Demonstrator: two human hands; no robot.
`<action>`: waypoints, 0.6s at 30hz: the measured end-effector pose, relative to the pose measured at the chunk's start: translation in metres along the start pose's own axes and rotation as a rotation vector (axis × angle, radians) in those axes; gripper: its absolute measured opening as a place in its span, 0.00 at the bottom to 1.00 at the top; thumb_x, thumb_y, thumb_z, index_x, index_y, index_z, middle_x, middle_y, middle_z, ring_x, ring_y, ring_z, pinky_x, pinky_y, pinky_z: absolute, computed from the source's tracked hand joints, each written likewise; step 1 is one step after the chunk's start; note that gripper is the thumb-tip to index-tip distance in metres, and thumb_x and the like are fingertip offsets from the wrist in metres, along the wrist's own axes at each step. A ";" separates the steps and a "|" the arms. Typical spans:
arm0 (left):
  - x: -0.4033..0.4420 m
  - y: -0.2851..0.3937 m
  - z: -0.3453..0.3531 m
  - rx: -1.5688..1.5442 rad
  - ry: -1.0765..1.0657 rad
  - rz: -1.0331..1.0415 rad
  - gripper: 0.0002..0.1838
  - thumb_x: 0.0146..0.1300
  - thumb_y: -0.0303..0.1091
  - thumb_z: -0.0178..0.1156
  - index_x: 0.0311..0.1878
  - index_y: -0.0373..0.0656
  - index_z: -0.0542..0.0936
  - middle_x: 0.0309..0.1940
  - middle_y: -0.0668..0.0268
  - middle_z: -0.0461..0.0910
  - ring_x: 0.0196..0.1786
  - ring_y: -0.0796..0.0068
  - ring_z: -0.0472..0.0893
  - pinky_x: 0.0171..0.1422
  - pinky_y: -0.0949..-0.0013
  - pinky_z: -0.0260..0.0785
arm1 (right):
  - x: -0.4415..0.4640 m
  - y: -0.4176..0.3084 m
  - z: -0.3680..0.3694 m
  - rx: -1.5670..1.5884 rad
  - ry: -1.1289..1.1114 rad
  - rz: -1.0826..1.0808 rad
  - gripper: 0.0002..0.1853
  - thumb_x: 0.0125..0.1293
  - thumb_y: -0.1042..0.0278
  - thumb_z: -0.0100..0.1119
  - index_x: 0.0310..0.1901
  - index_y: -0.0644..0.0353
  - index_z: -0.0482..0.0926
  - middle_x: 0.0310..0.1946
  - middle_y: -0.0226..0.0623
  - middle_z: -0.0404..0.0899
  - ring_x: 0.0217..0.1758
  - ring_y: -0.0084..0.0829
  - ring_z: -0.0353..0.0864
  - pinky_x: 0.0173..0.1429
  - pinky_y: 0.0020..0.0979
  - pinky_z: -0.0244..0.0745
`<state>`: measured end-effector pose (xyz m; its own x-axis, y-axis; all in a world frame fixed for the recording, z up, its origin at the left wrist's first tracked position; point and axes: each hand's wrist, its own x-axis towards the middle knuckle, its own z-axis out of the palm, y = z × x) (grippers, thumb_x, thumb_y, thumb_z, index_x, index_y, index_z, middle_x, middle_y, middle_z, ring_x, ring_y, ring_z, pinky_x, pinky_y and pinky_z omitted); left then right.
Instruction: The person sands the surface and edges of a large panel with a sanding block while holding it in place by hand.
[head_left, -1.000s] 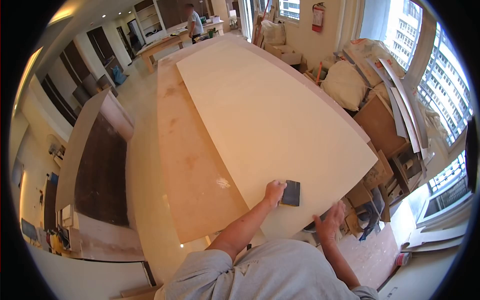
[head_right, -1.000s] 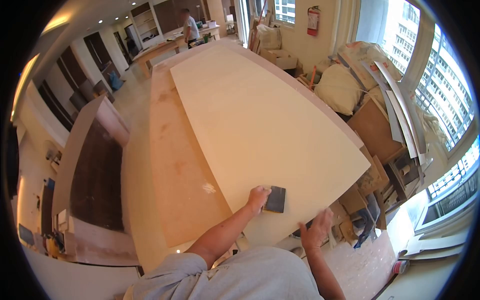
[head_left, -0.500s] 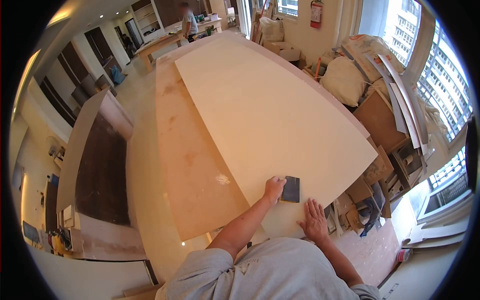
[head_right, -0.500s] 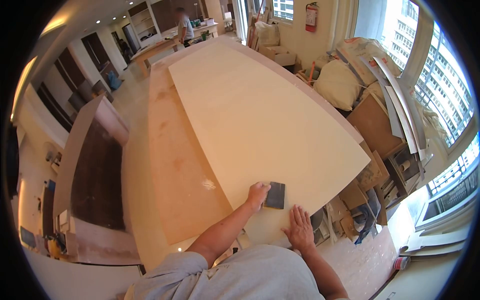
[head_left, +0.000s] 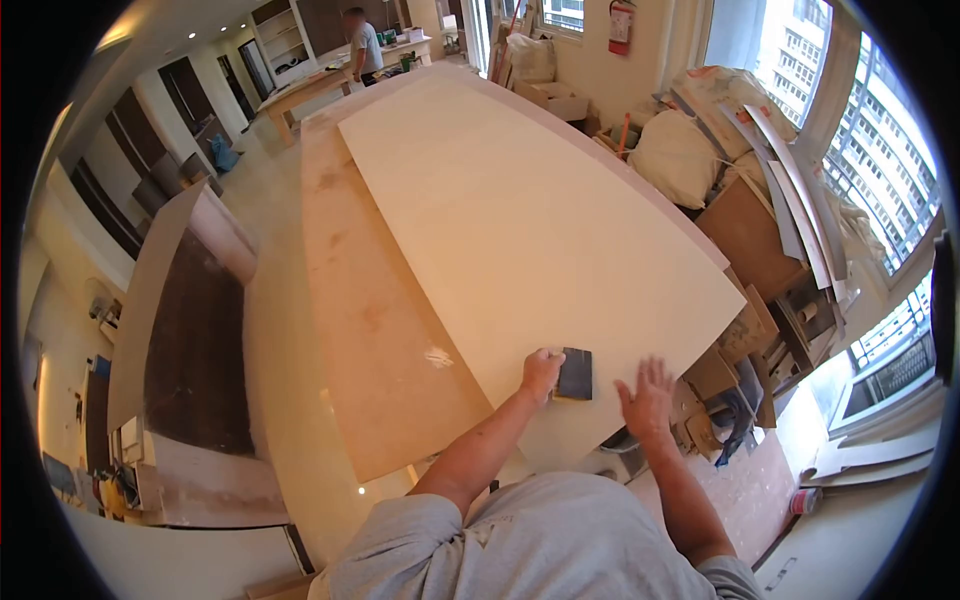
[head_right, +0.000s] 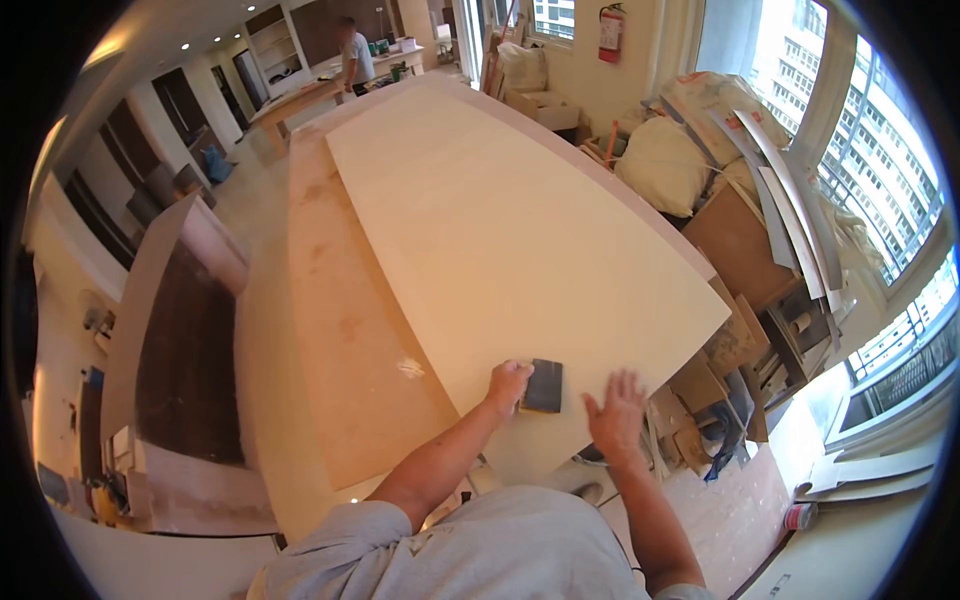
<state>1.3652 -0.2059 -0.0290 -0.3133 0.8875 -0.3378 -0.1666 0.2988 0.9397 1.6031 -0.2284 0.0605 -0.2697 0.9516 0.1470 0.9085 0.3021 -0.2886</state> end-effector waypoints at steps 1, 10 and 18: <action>0.001 -0.002 0.000 0.022 0.009 0.017 0.10 0.67 0.34 0.66 0.35 0.37 0.79 0.27 0.69 0.75 0.30 0.78 0.73 0.35 0.68 0.67 | 0.001 -0.015 0.003 0.080 0.021 -0.097 0.41 0.72 0.47 0.63 0.73 0.74 0.65 0.78 0.63 0.59 0.84 0.59 0.53 0.83 0.63 0.47; -0.009 0.005 -0.004 -0.163 -0.032 0.002 0.13 0.67 0.36 0.62 0.31 0.35 0.79 0.23 0.65 0.77 0.29 0.74 0.77 0.35 0.64 0.72 | 0.007 -0.076 0.068 0.153 -0.203 -0.284 0.43 0.74 0.46 0.57 0.80 0.68 0.56 0.84 0.57 0.45 0.88 0.54 0.43 0.84 0.66 0.41; -0.032 0.013 0.005 0.332 0.012 0.241 0.11 0.67 0.37 0.62 0.36 0.37 0.81 0.21 0.58 0.80 0.27 0.59 0.81 0.36 0.56 0.75 | -0.004 -0.061 0.069 0.040 -0.236 -0.300 0.44 0.73 0.48 0.58 0.81 0.66 0.54 0.86 0.50 0.43 0.89 0.47 0.40 0.85 0.64 0.34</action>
<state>1.3782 -0.2286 -0.0062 -0.3177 0.9424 -0.1048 0.2227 0.1816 0.9578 1.5270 -0.2464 0.0118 -0.5920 0.8059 0.0100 0.7662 0.5666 -0.3032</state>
